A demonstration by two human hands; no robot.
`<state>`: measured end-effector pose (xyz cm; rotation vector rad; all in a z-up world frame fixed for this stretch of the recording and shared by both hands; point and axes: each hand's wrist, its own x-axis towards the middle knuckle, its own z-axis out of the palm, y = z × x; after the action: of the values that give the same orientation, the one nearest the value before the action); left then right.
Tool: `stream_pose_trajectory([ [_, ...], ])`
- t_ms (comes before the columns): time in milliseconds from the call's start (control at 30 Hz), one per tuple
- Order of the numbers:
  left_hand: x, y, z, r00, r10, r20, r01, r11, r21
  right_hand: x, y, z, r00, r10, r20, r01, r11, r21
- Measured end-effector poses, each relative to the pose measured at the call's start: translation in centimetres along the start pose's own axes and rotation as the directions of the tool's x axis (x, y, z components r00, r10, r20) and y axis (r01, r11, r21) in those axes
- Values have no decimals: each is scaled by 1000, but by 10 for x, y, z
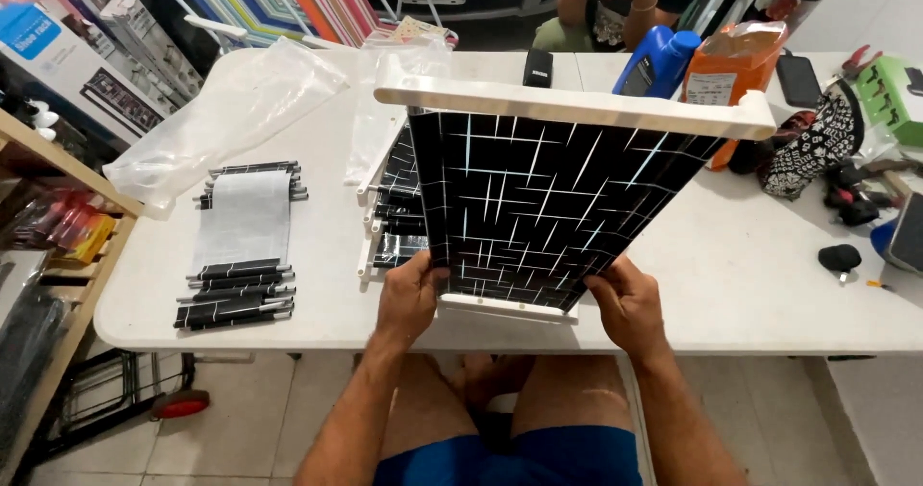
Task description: Assembling shelf units by manually attaching white plastic support rods to black and white patterned shelf liners.
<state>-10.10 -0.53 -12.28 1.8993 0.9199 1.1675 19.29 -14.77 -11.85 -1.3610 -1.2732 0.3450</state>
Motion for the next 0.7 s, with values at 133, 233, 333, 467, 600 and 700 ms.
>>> stream_pose_trajectory([
  [133,0,-4,0,1000,5,5,-5,1000,1,-5,11,1,1000,9,7,-9,998,-56],
  [233,-1,-5,-2,1000,1,9,-1,1000,-10,-3,1,2,1000,2,10,-1,995,-105],
  [333,3,10,-6,1000,22,8,-22,1000,-9,1,-9,2,1000,-6,25,9,996,-89],
  [467,-1,-4,-4,1000,15,19,-14,1000,-14,1,-10,0,1000,-2,23,4,996,-85],
  [600,-1,-4,-5,998,54,26,-54,999,-1,2,-15,1,999,3,32,-1,998,-56],
  [700,-2,-10,-4,998,62,21,-62,998,5,-2,0,-1,999,-5,42,6,1000,-26],
])
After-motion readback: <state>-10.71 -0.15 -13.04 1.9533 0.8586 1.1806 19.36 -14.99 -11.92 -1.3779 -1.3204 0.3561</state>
